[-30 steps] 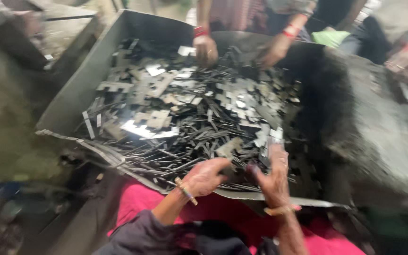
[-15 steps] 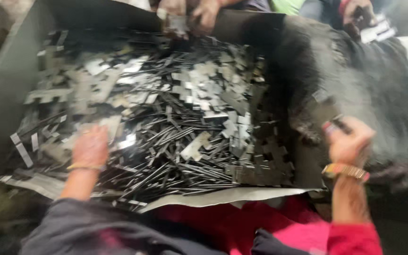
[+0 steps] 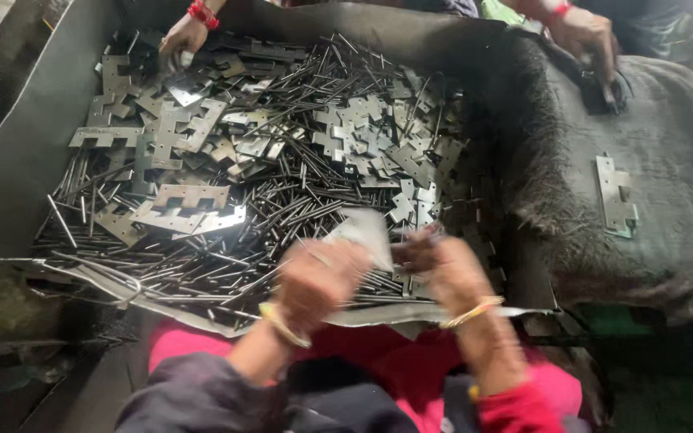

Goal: The person picks metal hinge plates and pins from a large bin and assembles them by hand. They insert the pins into the hinge plates and place the assembled units onto a nearby surface. Other workers are also seen performing similar assembly tasks.

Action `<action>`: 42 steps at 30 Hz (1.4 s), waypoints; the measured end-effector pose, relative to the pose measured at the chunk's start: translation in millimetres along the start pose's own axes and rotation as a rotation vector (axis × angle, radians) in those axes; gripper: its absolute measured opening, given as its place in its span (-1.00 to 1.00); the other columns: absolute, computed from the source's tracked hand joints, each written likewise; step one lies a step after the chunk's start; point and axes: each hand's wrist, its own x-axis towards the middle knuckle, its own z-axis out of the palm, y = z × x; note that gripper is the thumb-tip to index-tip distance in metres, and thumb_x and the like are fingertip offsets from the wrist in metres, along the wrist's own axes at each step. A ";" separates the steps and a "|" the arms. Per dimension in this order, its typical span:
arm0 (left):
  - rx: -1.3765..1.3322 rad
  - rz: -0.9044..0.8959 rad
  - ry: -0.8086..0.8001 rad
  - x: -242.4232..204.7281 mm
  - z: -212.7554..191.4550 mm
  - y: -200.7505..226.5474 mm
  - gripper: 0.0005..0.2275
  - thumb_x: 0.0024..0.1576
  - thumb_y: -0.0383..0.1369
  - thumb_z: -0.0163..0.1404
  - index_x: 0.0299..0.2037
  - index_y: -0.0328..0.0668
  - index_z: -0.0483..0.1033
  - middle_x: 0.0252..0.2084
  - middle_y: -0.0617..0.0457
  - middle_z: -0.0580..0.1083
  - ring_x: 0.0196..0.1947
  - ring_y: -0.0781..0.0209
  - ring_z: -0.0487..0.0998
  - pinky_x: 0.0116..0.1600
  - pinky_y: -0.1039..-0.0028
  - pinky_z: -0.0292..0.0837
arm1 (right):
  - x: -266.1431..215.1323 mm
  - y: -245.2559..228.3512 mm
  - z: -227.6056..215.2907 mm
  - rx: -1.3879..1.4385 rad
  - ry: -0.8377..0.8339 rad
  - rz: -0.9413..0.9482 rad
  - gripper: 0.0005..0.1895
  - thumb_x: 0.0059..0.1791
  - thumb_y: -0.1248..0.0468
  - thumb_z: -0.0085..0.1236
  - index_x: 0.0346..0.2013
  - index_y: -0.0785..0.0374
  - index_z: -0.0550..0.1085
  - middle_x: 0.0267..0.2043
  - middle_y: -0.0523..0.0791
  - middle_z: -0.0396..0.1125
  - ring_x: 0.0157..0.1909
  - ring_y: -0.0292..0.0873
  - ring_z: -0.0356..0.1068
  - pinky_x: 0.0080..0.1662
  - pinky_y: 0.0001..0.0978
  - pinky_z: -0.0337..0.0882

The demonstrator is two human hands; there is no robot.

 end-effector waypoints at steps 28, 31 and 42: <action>0.225 -0.350 -0.799 -44.2 144.5 6.5 -0.75 0.15 -0.38 -0.02 -0.01 -0.31 0.50 -0.18 -0.06 0.56 -0.16 0.07 0.60 -0.11 0.31 0.49 | 165.2 16.6 9.4 -1.827 0.142 -0.982 -0.64 0.07 0.32 0.06 0.17 0.10 0.52 -0.28 0.01 0.45 -0.31 0.05 0.50 -0.32 -0.12 0.48; 0.215 -0.325 -0.659 -48.0 156.3 0.6 -0.87 0.13 -0.37 -0.03 -0.19 -0.19 0.51 -0.21 -0.23 0.58 -0.38 0.13 0.65 -0.35 0.44 0.53 | 133.5 18.1 -5.5 -0.387 -0.053 -0.794 -0.75 0.09 0.28 0.27 -0.11 0.47 0.53 -0.22 0.13 0.45 -0.25 0.15 0.53 -0.14 -0.19 0.50; -0.186 -0.859 -0.496 -19.0 111.1 -20.5 -0.85 0.22 -0.30 0.05 -0.21 -0.12 0.68 -0.28 -0.09 0.62 -0.26 0.02 0.63 -0.21 0.29 0.47 | 57.0 96.0 -17.0 0.582 0.006 -0.061 -0.77 0.09 0.29 -0.04 0.01 0.30 0.38 -0.11 0.15 0.48 -0.12 0.16 0.57 -0.09 0.02 0.60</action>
